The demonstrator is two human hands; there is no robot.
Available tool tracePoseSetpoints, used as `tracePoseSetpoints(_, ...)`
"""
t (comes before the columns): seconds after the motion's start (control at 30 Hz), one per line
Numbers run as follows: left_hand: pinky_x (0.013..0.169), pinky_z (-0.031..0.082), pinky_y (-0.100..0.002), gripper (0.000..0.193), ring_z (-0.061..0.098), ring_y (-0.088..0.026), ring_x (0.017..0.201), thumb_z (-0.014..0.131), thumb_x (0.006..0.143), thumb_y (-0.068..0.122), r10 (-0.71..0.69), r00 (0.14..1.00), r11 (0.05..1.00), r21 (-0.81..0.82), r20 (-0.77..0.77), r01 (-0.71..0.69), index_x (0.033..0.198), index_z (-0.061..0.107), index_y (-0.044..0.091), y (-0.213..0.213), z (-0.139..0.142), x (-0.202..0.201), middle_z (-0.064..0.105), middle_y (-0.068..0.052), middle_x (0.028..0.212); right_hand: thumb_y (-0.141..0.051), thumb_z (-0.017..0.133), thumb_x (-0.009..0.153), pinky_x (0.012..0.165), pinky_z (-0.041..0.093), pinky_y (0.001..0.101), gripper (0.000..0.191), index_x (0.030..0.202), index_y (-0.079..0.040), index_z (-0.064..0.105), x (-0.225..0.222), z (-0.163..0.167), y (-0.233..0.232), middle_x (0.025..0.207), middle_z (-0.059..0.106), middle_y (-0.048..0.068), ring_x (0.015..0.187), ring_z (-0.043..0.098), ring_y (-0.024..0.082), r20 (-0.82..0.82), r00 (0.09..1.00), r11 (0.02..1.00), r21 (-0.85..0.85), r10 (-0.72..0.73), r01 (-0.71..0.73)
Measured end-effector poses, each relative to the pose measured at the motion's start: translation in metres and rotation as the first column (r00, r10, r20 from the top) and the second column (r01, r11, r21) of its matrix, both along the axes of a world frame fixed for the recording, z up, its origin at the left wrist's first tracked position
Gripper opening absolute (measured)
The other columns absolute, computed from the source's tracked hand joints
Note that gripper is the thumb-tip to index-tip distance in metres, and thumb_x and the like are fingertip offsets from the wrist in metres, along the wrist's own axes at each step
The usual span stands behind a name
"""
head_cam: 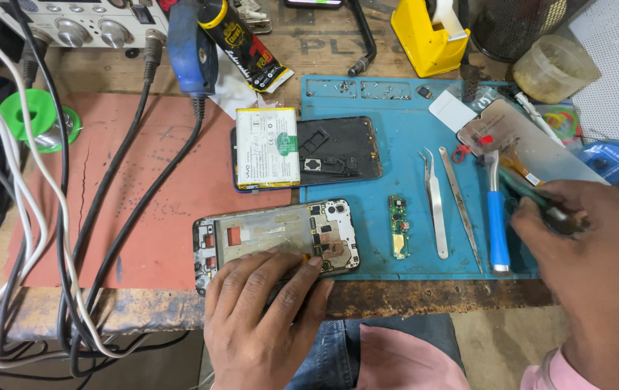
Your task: The person disassembles a smartphone by removing screws and prying open the casing. They use tweezers and a screwdriver to detach internal components including the battery, motherboard, and camera module, placing parts on the workbench.
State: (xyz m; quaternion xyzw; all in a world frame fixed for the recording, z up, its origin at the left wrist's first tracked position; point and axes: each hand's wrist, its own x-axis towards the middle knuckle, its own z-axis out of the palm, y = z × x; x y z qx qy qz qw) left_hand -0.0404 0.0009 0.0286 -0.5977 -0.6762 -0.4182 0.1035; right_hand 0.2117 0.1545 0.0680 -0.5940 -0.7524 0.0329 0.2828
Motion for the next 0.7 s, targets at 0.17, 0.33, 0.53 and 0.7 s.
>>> tracePoseSetpoints(0.17,0.093,0.051,-0.043,0.027,0.070,-0.024,0.103,0.087,0.080,0.020,-0.015,1.000,1.000,0.020,-0.003,0.015,0.105,0.077,0.014,0.001,0.001,-0.001,0.071,-0.003,0.104,0.001,0.075,0.105,0.067,0.046,0.0329,0.020,0.123,0.007,0.068,0.002,0.002,-0.005,0.105,0.064,0.015,0.069,0.060,0.020,0.033,0.999,0.996,0.082,-0.024,0.021)
tracePoseSetpoints(0.33,0.093,0.051,-0.042,0.028,0.070,-0.024,0.104,0.087,0.081,0.021,-0.024,1.000,1.000,0.019,-0.004,0.024,0.105,0.076,0.013,0.000,0.001,-0.002,0.071,-0.003,0.105,0.002,0.065,0.111,0.064,0.045,0.0305,0.013,0.124,0.005,0.066,-0.001,0.001,-0.005,0.111,0.066,0.015,0.067,0.057,0.016,0.185,0.981,0.983,0.180,-0.062,0.028)
tracePoseSetpoints(0.53,0.093,0.050,-0.042,0.029,0.069,-0.023,0.104,0.087,0.081,0.022,-0.015,1.000,1.000,-0.001,0.004,0.015,0.106,0.077,0.014,0.000,0.000,-0.001,0.071,-0.002,0.104,-0.020,0.056,0.119,0.081,0.052,0.0261,0.027,0.136,-0.001,0.057,-0.008,-0.003,-0.006,0.119,0.064,0.007,0.098,0.062,0.012,-0.421,0.907,0.995,0.074,-0.029,0.067)
tracePoseSetpoints(0.7,0.093,0.050,-0.042,0.029,0.069,-0.024,0.104,0.086,0.082,0.022,-0.019,1.000,1.000,-0.009,-0.002,0.019,0.107,0.077,0.014,-0.001,-0.001,-0.002,0.072,-0.003,0.105,-0.011,0.067,0.121,0.094,0.055,0.0365,0.019,0.131,0.005,0.063,-0.007,0.001,-0.004,0.116,0.068,0.016,0.106,0.066,0.021,-0.029,0.996,0.978,0.197,0.081,-0.073)
